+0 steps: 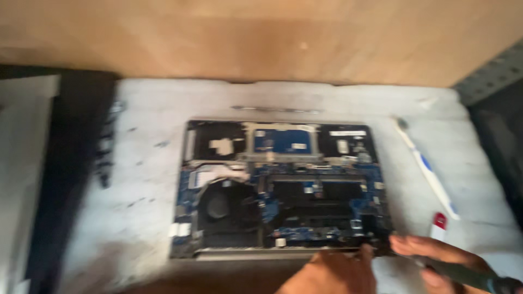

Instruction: The person works on a disassembled laptop lying open on a workbench, manipulating small components on the exposed motherboard with both hands. They then pick up a screwdriver and use it to work on the laptop's internal parts.

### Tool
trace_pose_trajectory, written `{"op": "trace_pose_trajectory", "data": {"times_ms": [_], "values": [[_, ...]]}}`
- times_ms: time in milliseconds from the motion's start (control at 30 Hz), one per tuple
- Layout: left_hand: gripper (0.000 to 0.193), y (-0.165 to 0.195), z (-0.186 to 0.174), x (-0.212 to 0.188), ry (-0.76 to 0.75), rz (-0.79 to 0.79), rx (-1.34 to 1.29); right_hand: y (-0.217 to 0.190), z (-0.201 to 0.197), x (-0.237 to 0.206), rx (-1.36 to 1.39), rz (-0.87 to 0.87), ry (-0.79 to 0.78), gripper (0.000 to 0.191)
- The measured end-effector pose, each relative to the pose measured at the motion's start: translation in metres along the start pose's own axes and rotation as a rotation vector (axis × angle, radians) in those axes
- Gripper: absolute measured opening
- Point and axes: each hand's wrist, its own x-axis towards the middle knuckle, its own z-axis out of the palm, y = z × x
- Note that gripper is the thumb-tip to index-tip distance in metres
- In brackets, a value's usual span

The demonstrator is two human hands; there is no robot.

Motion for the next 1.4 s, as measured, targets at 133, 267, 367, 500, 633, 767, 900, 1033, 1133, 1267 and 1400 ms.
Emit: {"op": "trace_pose_trajectory", "data": {"times_ms": [133, 267, 367, 500, 633, 767, 900, 1033, 1133, 1267, 1400], "values": [[0.016, 0.004, 0.000, -0.002, 0.024, -0.015, -0.003, 0.003, 0.008, 0.009, -0.023, -0.009, 0.058, 0.036], [0.020, 0.005, -0.004, -0.001, 0.012, -0.050, -0.135, 0.004, 0.020, 0.017, -0.039, -0.021, 0.093, 0.032], [0.024, 0.004, -0.010, 0.004, -0.002, -0.078, -0.296, 0.002, 0.026, 0.022, -0.058, -0.023, 0.118, 0.030], [0.031, 0.001, -0.025, 0.008, -0.022, -0.104, -0.428, -0.002, 0.031, 0.025, -0.074, -0.024, 0.164, 0.026], [0.044, -0.005, -0.042, 0.012, -0.058, -0.092, -0.458, -0.008, 0.035, 0.023, -0.089, -0.017, 0.202, 0.023], [0.051, -0.010, -0.061, 0.015, -0.081, -0.014, -0.457, -0.011, 0.037, 0.023, -0.107, -0.017, 0.234, 0.020], [0.036, -0.015, -0.079, 0.018, -0.145, 0.063, -0.425, -0.018, 0.039, 0.023, -0.126, -0.011, 0.265, 0.018], [0.030, -0.017, -0.094, 0.016, -0.165, 0.066, -0.482, -0.042, 0.047, 0.026, -0.171, 0.036, 0.309, 0.017], [0.027, -0.017, -0.096, 0.017, -0.199, 0.083, -0.424, -0.069, 0.057, 0.033, -0.233, 0.110, 0.338, 0.017], [0.021, -0.021, -0.093, 0.024, -0.221, 0.074, -0.377, -0.096, 0.079, 0.045, -0.316, 0.102, 0.403, 0.028], [0.016, -0.034, -0.097, 0.032, -0.236, 0.014, -0.401, -0.106, 0.090, 0.053, -0.369, -0.037, 0.511, 0.076]]}}
